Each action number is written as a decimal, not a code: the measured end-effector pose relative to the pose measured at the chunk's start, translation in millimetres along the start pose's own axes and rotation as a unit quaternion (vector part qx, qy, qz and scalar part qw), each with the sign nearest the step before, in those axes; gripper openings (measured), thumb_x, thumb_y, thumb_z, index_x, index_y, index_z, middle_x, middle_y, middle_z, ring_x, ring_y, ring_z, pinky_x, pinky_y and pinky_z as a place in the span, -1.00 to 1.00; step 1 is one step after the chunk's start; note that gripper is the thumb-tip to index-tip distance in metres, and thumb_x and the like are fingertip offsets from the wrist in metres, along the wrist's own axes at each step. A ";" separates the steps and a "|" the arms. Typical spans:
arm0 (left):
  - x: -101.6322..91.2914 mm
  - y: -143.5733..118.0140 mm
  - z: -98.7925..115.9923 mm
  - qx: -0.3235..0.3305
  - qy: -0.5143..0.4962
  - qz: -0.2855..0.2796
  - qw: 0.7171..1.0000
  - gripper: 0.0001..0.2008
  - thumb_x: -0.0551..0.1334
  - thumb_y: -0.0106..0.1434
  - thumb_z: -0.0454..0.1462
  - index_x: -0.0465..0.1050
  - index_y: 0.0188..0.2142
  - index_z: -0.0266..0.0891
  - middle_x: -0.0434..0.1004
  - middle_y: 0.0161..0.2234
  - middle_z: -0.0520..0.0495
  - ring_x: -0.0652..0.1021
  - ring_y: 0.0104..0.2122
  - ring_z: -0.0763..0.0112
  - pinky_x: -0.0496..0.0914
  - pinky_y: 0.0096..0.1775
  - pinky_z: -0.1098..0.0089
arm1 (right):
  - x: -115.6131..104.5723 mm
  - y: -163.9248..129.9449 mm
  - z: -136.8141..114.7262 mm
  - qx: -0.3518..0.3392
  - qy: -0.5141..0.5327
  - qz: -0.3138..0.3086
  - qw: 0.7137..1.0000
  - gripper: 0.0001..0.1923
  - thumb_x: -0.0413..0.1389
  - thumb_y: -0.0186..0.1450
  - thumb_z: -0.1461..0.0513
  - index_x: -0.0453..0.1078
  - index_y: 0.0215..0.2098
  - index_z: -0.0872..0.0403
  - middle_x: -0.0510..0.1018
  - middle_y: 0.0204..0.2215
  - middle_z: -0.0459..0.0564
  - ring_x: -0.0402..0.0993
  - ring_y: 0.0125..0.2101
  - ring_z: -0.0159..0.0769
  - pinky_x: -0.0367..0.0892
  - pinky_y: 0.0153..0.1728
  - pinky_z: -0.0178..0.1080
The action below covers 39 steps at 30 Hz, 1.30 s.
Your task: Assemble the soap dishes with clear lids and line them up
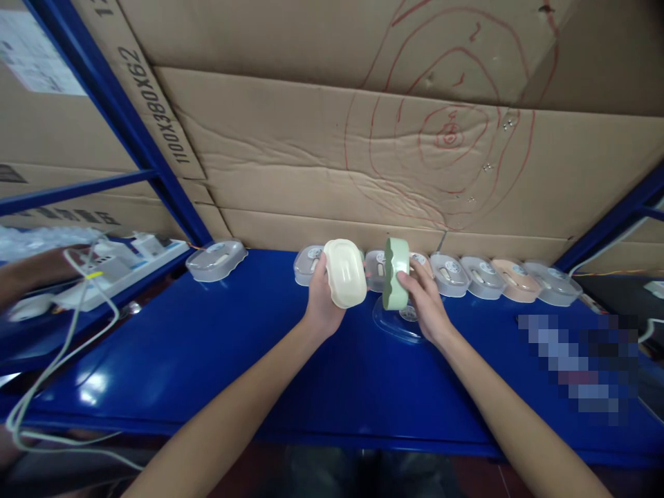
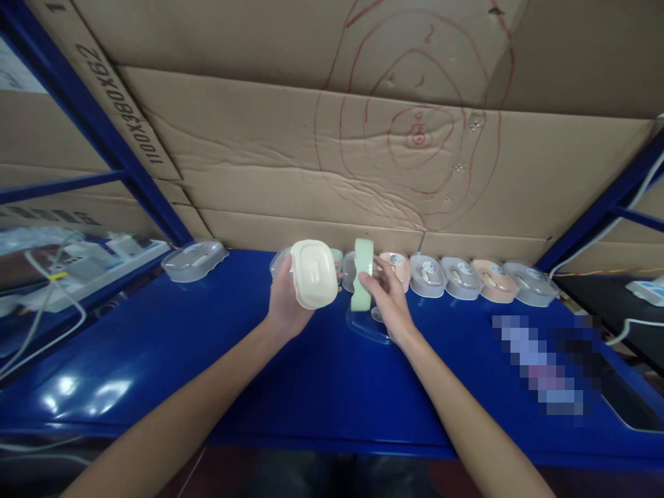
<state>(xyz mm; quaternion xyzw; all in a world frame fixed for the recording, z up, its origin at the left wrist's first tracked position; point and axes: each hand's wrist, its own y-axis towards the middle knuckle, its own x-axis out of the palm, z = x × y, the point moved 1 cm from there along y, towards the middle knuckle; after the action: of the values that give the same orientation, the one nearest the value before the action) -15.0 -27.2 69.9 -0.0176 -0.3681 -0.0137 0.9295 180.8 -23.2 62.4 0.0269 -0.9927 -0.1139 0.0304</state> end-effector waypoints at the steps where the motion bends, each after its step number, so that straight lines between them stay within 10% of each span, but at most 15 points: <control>1: 2.1 -2.2 -3.2 0.000 0.002 -0.002 1.000 -0.39 0.15 0.51 0.21 0.64 0.15 -0.20 0.78 -0.04 -0.25 0.75 0.01 -0.10 0.68 -0.02 0.06 | 1.8 -1.5 2.4 -0.011 -0.022 -0.006 1.000 -0.25 0.38 0.28 -0.20 0.43 0.32 -0.12 0.70 0.07 0.07 0.66 0.09 0.09 0.61 0.08 0.08; 10: 8.7 -12.9 -21.2 0.034 0.011 -0.002 0.999 -0.50 0.24 0.50 0.13 0.67 0.07 -0.21 0.78 -0.01 -0.18 0.67 0.18 -0.03 0.56 0.18 0.12 | 17.3 -15.4 11.7 -0.067 -0.106 -0.022 0.992 -0.24 0.40 0.30 -0.19 0.39 0.35 -0.16 0.66 0.01 0.07 0.62 -0.02 -0.02 0.60 -0.09 0.00; 23: -2.1 5.1 10.6 0.100 0.003 0.047 0.994 -0.51 0.22 0.43 0.10 0.63 0.01 -0.22 0.78 -0.16 -0.19 0.75 0.03 -0.09 0.65 0.00 0.10 | 2.3 -13.1 3.0 -0.125 -0.188 -0.047 0.973 -0.36 0.29 0.42 -0.17 0.45 0.35 -0.12 0.66 0.09 0.10 0.60 0.01 0.04 0.55 0.03 0.11; 39: 9.9 -21.9 -44.6 0.042 -0.006 -0.025 0.999 -0.46 0.36 0.37 0.15 0.66 0.09 -0.19 0.78 0.02 -0.22 0.62 0.27 -0.13 0.49 0.28 0.02 | 32.1 -32.2 17.0 -0.144 -0.245 -0.013 0.959 -0.21 0.32 0.41 -0.13 0.24 0.48 -0.09 0.49 0.27 0.24 0.51 0.22 0.18 0.50 0.20 0.28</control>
<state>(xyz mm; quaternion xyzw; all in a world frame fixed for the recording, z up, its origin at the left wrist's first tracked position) 21.8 -51.1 44.8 0.0304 -0.3738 -0.0215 0.9267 149.2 -52.6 40.3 0.0061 -0.9424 -0.2591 -0.2115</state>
